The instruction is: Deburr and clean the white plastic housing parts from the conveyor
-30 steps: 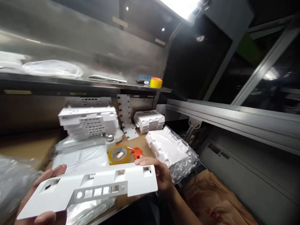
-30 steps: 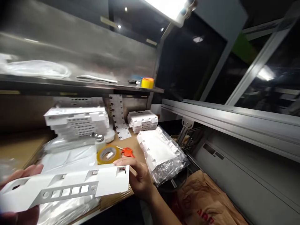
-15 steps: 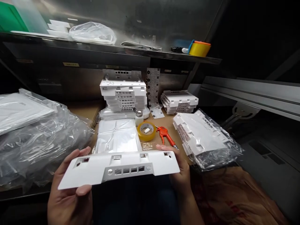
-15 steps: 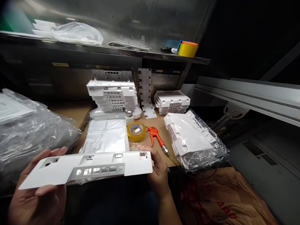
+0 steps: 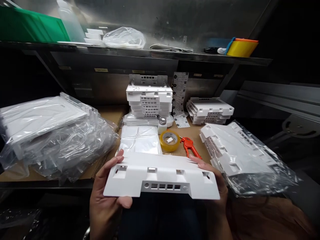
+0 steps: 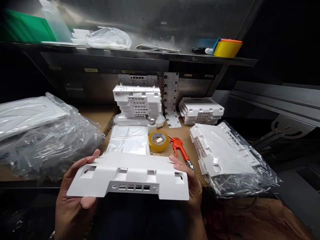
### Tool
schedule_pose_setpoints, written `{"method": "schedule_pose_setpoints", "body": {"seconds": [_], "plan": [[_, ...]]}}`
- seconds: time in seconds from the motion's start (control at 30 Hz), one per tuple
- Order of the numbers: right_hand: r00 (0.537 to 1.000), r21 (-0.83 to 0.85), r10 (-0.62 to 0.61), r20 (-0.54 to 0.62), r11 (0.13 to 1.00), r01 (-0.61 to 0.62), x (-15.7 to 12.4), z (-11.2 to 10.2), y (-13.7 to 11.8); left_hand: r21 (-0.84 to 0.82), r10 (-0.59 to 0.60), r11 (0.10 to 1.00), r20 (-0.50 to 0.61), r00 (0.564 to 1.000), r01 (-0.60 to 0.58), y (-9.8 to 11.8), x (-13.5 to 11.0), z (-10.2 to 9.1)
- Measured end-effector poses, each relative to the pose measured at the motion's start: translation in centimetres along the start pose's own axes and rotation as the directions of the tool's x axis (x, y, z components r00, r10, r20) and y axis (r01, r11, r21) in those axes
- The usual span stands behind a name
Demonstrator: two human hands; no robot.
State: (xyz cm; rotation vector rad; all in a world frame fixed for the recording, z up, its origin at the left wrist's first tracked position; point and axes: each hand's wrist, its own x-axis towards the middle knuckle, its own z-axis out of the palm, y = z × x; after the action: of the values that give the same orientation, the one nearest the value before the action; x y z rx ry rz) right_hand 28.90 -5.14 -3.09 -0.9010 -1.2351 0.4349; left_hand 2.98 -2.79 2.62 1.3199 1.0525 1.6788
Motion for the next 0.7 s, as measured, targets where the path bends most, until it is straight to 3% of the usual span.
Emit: {"method": "schedule_pose_setpoints", "body": {"seconds": [0.07, 0.13, 0.2, 0.27, 0.33, 0.37, 0.43, 0.47, 0.53, 0.6, 0.7], "plan": [[0.997, -0.017, -0.074, 0.021, 0.997, 0.075, 0.3, -0.2, -0.1, -0.14, -0.063, 0.988, -0.035, 0.997, 0.057, 0.0, 0.1, 0.2], [0.981, -0.066, -0.183, 0.056, 0.98, 0.187, 0.5, -0.4, -0.4, -0.374, -0.277, 0.893, -0.019, 0.961, 0.25, 0.0, 0.4, 0.1], [0.952, -0.131, -0.292, 0.086, 0.944, 0.302, 0.7, -0.6, -0.7, -0.558, -0.517, 0.667, 0.13, 0.846, 0.494, -0.3, 0.8, -0.5], [0.928, -0.189, -0.355, 0.113, 0.909, 0.37, 0.6, -0.8, -1.0, -0.601, -0.607, 0.469, 0.314, 0.73, 0.648, -0.8, 1.2, -1.6], [0.937, -0.229, -0.335, 0.102, 0.908, 0.35, 0.3, -0.9, -1.0, -0.612, -0.588, 0.4, 0.4, 0.703, 0.682, -1.6, 1.3, -2.8], [0.957, -0.237, -0.28, 0.076, 0.927, 0.29, 0.1, -1.0, -1.0, -0.622, -0.577, 0.391, 0.409, 0.707, 0.679, -2.0, 1.3, -3.4], [0.998, -0.21, -0.048, -0.029, 0.977, 0.041, -0.5, -1.2, -0.8, -0.629, -0.574, 0.399, 0.396, 0.717, 0.667, -2.8, 1.0, -4.4], [0.991, -0.154, 0.113, -0.072, 0.98, -0.123, -0.9, -1.3, -0.7, -0.621, -0.582, 0.412, 0.384, 0.717, 0.667, -3.0, 0.8, -4.7], [0.917, -0.002, 0.391, -0.078, 0.92, -0.393, -1.7, -1.6, -0.6, -0.596, -0.583, 0.451, 0.368, 0.725, 0.665, -3.1, 0.4, -4.8], [0.861, 0.109, 0.508, -0.006, 0.856, -0.505, -2.5, -1.8, -0.6, -0.582, -0.6, 0.478, 0.331, 0.728, 0.658, -2.6, 0.3, -4.4], [0.853, 0.191, 0.519, 0.05, 0.833, -0.519, -3.3, -2.1, -0.7, -0.576, -0.674, 0.485, 0.234, 0.701, 0.658, -1.1, 0.3, -3.1]]}}
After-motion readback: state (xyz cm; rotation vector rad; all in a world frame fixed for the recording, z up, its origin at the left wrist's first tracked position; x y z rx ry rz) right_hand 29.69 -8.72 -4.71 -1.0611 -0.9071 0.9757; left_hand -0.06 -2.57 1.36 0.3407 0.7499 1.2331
